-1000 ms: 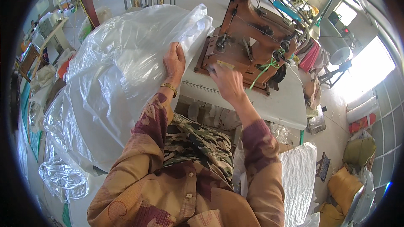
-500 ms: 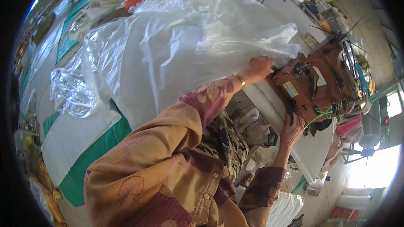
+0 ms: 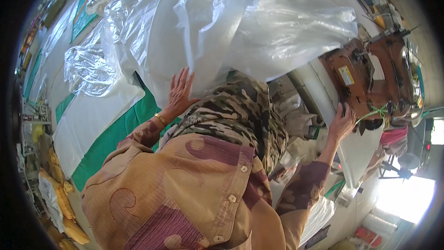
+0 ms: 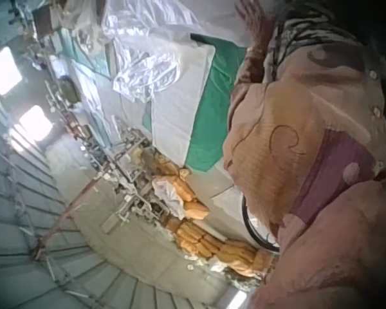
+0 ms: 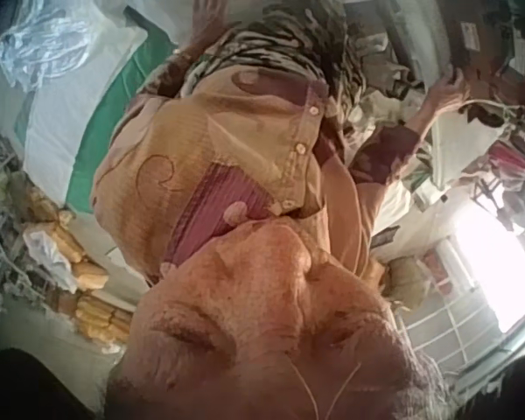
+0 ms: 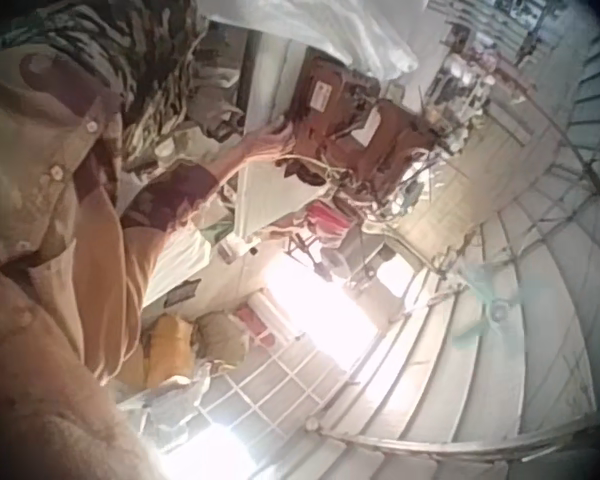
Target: The person aligns the edges of a large white plastic sheet and sews them together using a sewing machine. They repeatedly guide the material through the machine, adjust the folds, and cut the thread to separate the finished sections.
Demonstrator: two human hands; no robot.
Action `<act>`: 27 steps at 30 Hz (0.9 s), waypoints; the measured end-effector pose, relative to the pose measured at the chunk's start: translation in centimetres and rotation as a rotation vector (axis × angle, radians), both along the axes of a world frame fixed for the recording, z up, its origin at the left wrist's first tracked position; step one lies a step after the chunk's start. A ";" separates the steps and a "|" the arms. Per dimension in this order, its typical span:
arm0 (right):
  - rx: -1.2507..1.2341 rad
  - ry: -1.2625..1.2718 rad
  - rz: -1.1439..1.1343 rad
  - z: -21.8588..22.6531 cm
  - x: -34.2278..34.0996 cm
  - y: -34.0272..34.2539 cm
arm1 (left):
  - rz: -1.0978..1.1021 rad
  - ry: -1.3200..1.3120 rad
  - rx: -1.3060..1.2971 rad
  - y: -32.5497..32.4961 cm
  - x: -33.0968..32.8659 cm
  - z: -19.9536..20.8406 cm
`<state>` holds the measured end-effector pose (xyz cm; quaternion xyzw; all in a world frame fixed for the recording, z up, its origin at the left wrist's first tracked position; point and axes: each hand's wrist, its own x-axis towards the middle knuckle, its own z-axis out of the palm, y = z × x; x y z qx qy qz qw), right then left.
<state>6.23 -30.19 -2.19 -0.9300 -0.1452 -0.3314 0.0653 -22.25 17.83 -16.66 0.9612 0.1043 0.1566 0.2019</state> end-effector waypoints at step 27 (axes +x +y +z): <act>0.791 0.246 0.190 1.1 7.7 25.3 | -0.282 -0.795 -1.918 2.6 2.4 19.1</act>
